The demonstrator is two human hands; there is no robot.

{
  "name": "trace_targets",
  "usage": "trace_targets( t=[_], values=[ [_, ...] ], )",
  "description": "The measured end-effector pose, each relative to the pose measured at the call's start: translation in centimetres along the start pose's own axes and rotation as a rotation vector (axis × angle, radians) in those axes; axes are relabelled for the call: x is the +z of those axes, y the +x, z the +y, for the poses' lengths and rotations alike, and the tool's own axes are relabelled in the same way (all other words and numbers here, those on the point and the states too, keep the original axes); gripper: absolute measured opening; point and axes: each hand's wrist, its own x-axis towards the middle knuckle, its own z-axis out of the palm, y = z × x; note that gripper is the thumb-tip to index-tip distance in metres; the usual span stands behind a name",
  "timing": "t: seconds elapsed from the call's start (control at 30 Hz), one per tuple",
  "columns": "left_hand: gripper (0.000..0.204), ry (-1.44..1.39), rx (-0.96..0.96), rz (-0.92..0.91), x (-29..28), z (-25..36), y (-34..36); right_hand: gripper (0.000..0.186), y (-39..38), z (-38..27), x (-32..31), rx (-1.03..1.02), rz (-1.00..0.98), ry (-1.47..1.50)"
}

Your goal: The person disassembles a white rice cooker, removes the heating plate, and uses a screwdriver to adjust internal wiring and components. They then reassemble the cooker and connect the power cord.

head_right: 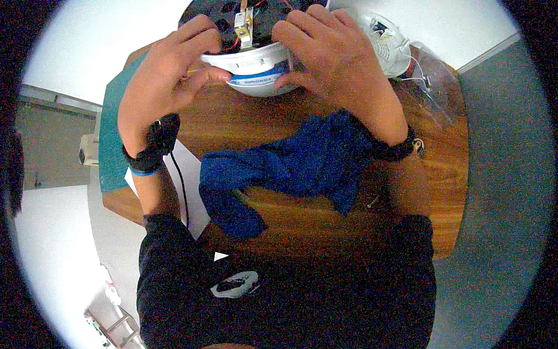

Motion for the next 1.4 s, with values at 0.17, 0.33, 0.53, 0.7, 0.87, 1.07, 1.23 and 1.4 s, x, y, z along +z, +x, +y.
trace_targets(
  t=[0.17, 0.33, 0.53, 0.7, 0.87, 1.07, 1.23, 1.4],
  values=[
    [0.047, -0.041, 0.017, 0.035, -0.6, 0.5, 0.9, 0.056, -0.4, 0.9, -0.1, 0.021, -0.025, -0.002],
    [0.052, 0.162, 0.168, 0.057, -0.1, -0.1, 1.4, 0.057, -0.2, 0.9, 0.1, 0.022, -0.003, 0.008],
    [0.053, 0.099, 0.126, 0.134, 1.4, -0.5, 0.7, 0.059, -0.8, 1.3, 0.8, 0.018, -0.003, -0.018],
    [0.056, 0.151, 0.117, 0.076, 1.8, -1.3, 0.2, 0.062, -1.1, 1.1, 1.1, -0.008, -0.03, -0.129],
    [0.057, 0.163, 0.136, 0.071, 1.6, -1.6, -0.1, 0.062, -1.1, 0.5, 1.0, 0.019, -0.045, -0.112],
    [0.06, 0.133, 0.117, 0.087, 1.1, -1.9, 0.5, 0.065, -0.9, 1.4, 1.1, 0.049, 0.019, 0.029],
    [0.049, 0.038, 0.054, 0.151, 1.4, -1.4, 0.7, 0.072, -0.4, 1.9, 0.0, -0.111, 0.097, 0.073],
    [0.049, 0.007, 0.014, -0.033, -0.8, 0.1, 1.5, 0.071, -1.1, 2.2, 0.8, -0.201, 0.103, 0.088]
  ],
)
